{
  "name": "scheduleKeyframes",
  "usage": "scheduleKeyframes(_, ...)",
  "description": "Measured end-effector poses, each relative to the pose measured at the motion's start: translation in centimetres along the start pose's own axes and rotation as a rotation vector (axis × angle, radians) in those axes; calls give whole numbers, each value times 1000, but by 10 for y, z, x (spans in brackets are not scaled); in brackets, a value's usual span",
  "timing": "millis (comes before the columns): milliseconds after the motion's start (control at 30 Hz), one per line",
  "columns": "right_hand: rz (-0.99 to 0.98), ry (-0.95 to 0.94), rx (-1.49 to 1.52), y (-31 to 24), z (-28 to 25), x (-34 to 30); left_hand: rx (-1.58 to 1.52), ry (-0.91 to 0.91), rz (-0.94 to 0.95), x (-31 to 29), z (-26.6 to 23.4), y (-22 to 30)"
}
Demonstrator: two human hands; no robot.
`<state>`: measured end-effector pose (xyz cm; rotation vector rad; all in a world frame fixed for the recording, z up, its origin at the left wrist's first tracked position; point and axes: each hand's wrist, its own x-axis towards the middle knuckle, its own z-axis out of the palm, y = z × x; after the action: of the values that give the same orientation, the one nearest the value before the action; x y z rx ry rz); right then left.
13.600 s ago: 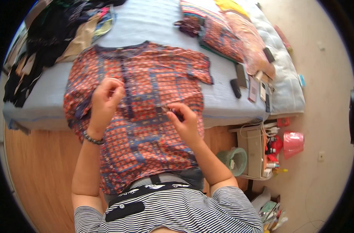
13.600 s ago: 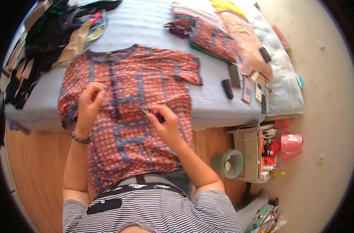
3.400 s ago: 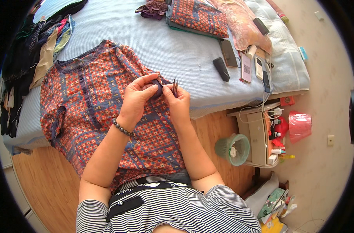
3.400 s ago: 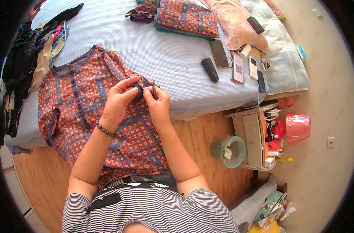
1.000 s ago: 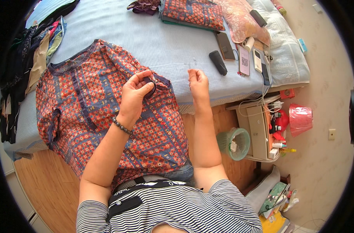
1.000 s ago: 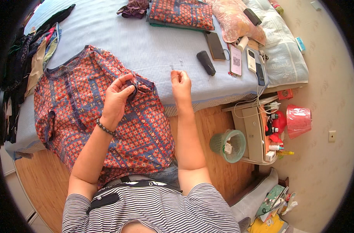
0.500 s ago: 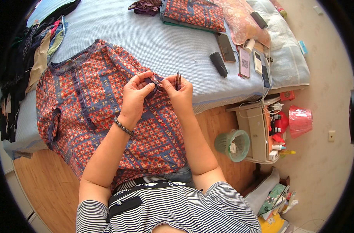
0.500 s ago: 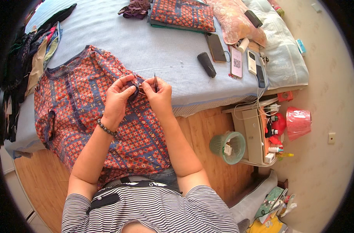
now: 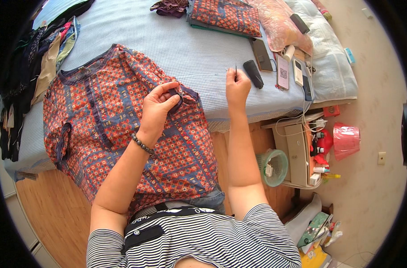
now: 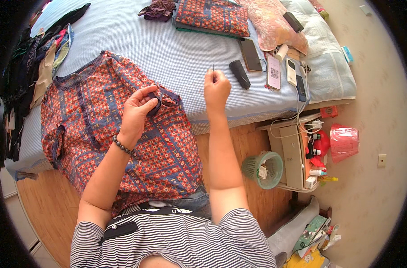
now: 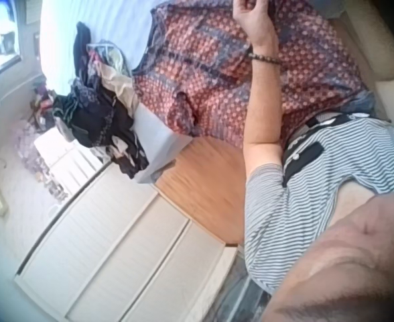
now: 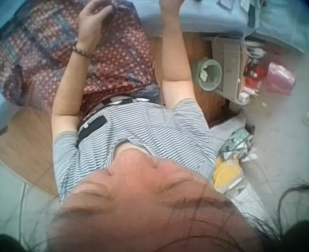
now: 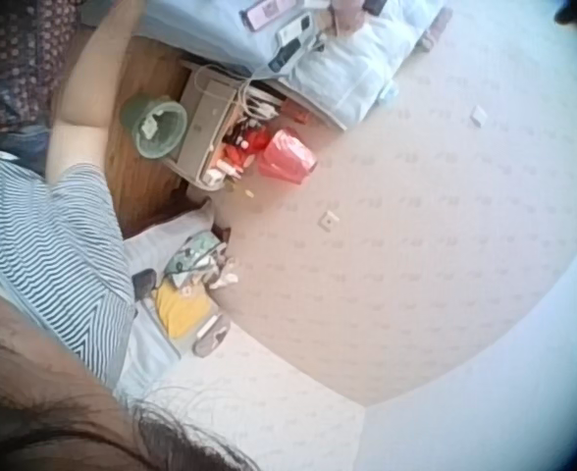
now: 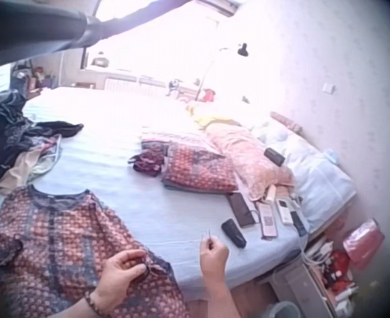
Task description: The person sits on the floor in front of a bed and folds a patterned short-sleeved shirt. They smooth the fabric, fold the sleeves inward, fold the shirt in half vertically, and then fold it in half again horizontally. The person uses scissors to snip a loose thread on the shirt before completing the fold.
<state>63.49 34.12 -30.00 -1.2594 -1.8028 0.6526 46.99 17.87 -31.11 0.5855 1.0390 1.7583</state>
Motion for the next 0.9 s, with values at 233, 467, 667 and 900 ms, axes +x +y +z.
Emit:
scheduleKeyframes(233, 35, -186, 113, -2, 4, -5, -15, 23, 1, 0, 4, 1)
scheduleKeyframes(467, 103, -295, 467, -63, 25, -77, -35, 22, -14, 0, 6, 2)
scheduleKeyframes(667, 251, -256, 732, -59, 32, -72, -38, 28, -11, -1, 6, 3)
scheduleKeyframes(900, 410, -296, 943, -50, 16, -74, -147, 50, -52, 1, 0, 2)
